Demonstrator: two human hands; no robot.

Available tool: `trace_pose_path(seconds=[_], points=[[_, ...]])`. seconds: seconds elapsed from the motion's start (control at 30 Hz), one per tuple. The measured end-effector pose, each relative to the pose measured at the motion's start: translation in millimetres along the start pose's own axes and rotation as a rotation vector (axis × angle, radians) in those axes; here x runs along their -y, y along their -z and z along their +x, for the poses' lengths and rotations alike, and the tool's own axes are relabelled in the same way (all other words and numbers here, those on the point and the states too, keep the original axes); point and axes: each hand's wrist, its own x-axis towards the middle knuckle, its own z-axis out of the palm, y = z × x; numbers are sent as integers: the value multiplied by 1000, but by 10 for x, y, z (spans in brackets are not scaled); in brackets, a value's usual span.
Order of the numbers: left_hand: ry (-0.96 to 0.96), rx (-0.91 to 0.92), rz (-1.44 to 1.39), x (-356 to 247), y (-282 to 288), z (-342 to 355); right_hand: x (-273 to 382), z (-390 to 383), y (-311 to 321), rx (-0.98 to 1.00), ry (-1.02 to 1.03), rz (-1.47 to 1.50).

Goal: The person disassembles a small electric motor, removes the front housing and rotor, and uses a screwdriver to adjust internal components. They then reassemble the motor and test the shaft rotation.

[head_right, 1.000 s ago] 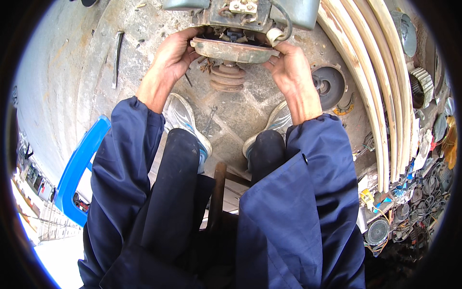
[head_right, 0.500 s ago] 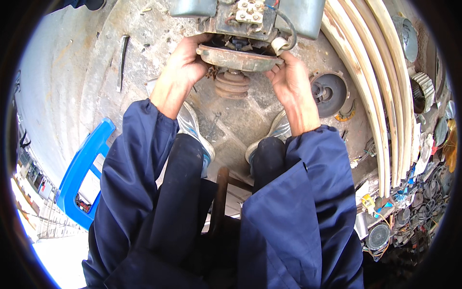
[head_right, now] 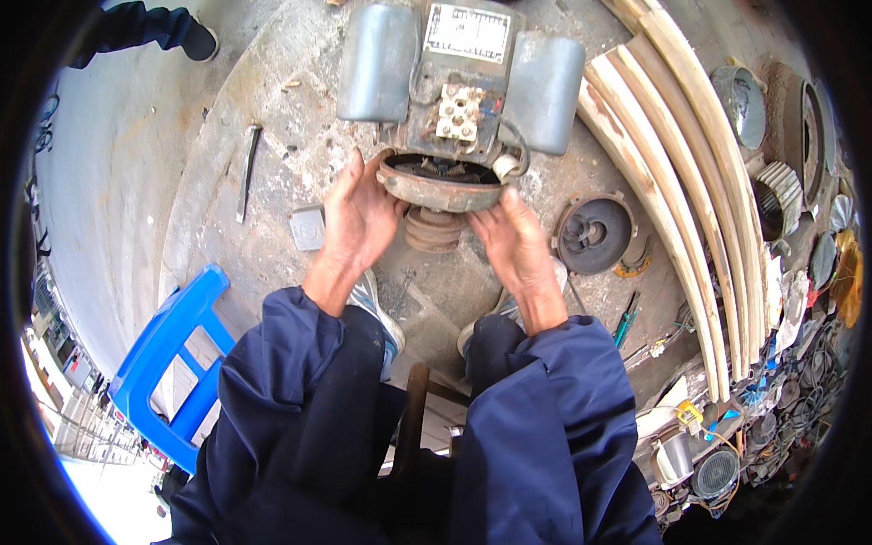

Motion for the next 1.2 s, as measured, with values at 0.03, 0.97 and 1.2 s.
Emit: trace_pose_path(seconds=[0.03,0.97,1.2], points=[[-32,45,-40,9,-104,-2,-20,20,-19,8,18,-12],[-81,77,-1,16,-227,193,38,235,55,-31,95,13],[-111,104,48,14,-228,184,73,234,-34,-43,112,-22]])
